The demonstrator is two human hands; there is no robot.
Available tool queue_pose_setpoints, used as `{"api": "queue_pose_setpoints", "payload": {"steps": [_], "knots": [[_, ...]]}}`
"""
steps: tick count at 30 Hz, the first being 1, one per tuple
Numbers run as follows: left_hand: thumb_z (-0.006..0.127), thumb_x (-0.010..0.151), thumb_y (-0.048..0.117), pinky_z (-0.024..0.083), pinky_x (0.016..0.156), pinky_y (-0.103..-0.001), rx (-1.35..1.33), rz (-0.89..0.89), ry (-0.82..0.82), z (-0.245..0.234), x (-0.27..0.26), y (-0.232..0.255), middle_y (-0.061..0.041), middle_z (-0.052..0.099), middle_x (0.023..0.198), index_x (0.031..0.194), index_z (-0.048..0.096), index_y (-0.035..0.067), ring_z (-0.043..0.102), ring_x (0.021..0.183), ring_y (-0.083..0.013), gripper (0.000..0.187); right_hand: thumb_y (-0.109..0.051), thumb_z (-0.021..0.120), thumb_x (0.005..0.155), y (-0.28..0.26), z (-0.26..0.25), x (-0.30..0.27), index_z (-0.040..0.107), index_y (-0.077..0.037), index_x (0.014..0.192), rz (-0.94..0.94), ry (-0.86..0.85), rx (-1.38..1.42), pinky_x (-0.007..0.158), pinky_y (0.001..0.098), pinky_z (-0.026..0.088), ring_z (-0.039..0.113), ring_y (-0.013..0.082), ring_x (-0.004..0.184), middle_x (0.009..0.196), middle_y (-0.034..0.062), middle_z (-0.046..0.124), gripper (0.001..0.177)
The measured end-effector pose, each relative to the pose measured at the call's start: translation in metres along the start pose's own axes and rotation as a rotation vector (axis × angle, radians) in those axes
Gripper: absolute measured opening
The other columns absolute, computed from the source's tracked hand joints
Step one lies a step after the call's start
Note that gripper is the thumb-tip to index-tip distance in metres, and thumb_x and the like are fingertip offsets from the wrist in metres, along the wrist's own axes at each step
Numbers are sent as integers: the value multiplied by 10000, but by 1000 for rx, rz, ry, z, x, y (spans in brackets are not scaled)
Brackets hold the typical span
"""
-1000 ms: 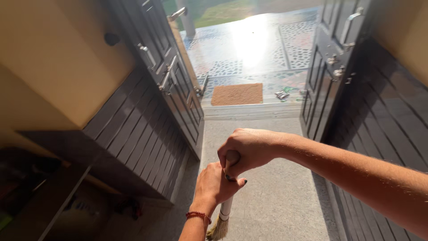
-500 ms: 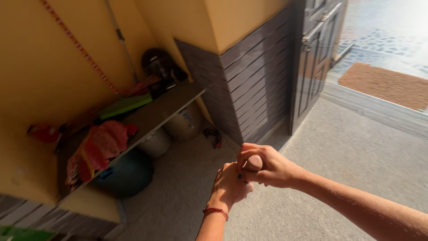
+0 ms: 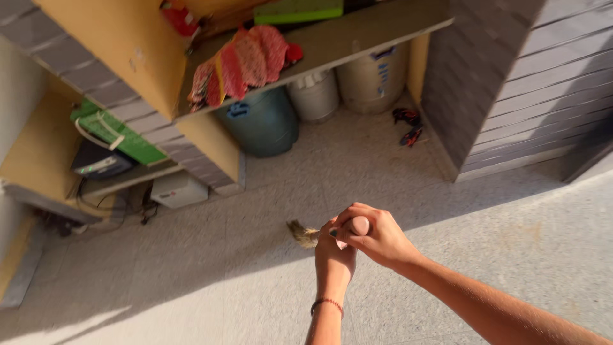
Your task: The person sweeps a tiled floor with a traditional straw broom, moving debris toward a doorway. The person opens the door to sweep the dirt outside and then closes it.
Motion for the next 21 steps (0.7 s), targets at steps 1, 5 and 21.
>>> {"api": "queue_pose_setpoints", "payload": {"steps": [1,5,21], "knots": [[630,922,212,586,888,-339,-46,-17,29,-3,8,-24,-80,761,1124,1167,674,80,726,1057,-161,283,-104,759,773,21,18,9,767,-60,908,26,-27,-30,831,332,606,750,157,905,988,14,753,141],[567,975,252,519,968,-330,-317,-333,183,-9,10,-118,-51,703,1249,1232,652,143,648,1175,-150,292,-148,835,803,73,78,33,776,-64,865,-184,-147,-343,944,415,462,687,239,915,947,68,762,120],[560,999,379,556,866,-396,-259,-50,24,110,29,-221,-143,707,1153,1174,602,68,681,1085,-284,359,-171,732,829,200,57,-8,687,-49,711,53,26,-140,566,360,510,618,174,587,633,68,681,176]]}}
Point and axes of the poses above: each hand's wrist, its own x-axis towards the middle knuckle, its own z-axis out of the palm, y = z × x, the point moved 5 cm from there along x, towards the middle knuckle
